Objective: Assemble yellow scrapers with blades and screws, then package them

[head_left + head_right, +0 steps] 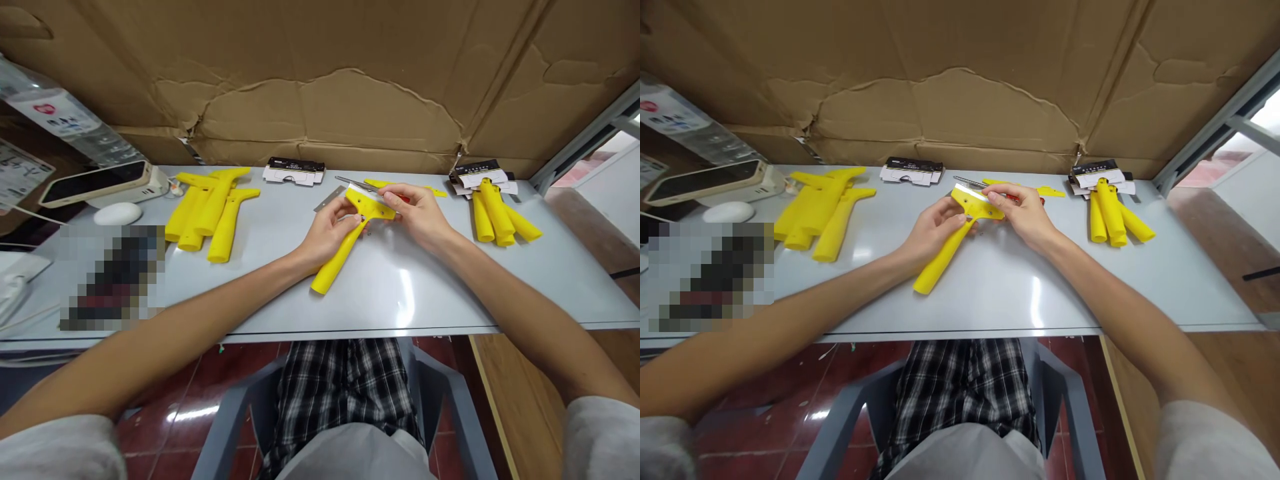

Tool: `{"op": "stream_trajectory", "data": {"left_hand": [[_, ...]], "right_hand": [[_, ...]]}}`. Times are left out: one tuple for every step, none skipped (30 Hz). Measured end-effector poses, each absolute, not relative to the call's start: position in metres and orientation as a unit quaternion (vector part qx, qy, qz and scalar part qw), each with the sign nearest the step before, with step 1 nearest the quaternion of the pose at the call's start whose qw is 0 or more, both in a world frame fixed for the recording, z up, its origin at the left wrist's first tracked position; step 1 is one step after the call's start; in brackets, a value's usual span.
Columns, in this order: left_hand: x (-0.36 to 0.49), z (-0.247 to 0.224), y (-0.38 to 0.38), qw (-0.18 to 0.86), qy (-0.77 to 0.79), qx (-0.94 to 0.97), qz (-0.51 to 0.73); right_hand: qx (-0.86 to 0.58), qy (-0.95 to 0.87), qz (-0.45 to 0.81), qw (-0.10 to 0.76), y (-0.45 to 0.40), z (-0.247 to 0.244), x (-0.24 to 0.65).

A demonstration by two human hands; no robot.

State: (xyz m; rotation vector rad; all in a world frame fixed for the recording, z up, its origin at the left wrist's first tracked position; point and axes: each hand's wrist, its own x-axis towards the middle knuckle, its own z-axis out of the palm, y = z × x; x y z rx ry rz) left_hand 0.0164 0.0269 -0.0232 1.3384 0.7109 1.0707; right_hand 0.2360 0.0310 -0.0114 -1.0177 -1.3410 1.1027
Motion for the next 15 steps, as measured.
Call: {"op": "stream_trajectory", "data": {"left_hand": [[0.016,-0.023,0.027,0.601,0.308,0.576,0.461],[0.016,-0.022,0.027,0.603,0.309,0.574,0.459],[0.016,-0.022,0.026,0.605,0.312,0.574,0.455],[0.016,-0.021,0.026,0.607,0.314,0.576,0.449],[0.016,-0.020,0.025,0.607,0.316,0.579,0.442],[0.016,-0.019,0.025,0.607,0.318,0.584,0.436],[0.015,-0.018,0.024,0.606,0.319,0.588,0.431],[0.015,-0.017,0.023,0.604,0.319,0.591,0.428],[0.015,-0.017,0.022,0.602,0.319,0.593,0.428],[0.015,-0.016,0.022,0.600,0.320,0.595,0.429],[0.015,-0.016,0.022,0.597,0.320,0.596,0.431],[0.015,-0.017,0.021,0.595,0.320,0.597,0.433],[0.015,-0.017,0.021,0.593,0.318,0.600,0.434],[0.016,-0.018,0.021,0.591,0.315,0.603,0.434],[0.016,-0.018,0.021,0.590,0.312,0.606,0.433]], "right_hand": [[-0.427,-0.563,0.464,0.534,0.031,-0.012,0.236],[-0.427,-0.563,0.466,0.532,0.031,-0.012,0.237],[-0.427,-0.562,0.469,0.531,0.031,-0.012,0.237],[-0.425,-0.561,0.473,0.530,0.031,-0.012,0.237],[-0.421,-0.559,0.479,0.530,0.030,-0.012,0.237],[-0.416,-0.555,0.487,0.531,0.029,-0.012,0.236],[-0.411,-0.550,0.496,0.531,0.028,-0.011,0.235],[-0.407,-0.546,0.505,0.531,0.026,-0.011,0.234],[-0.404,-0.541,0.512,0.531,0.025,-0.010,0.233],[-0.403,-0.538,0.517,0.530,0.024,-0.009,0.232],[-0.405,-0.537,0.519,0.528,0.023,-0.009,0.230],[-0.407,-0.539,0.516,0.527,0.022,-0.008,0.229],[-0.410,-0.544,0.508,0.526,0.021,-0.008,0.227],[-0.414,-0.553,0.495,0.526,0.020,-0.007,0.226],[-0.417,-0.566,0.478,0.527,0.020,-0.007,0.225]]}}
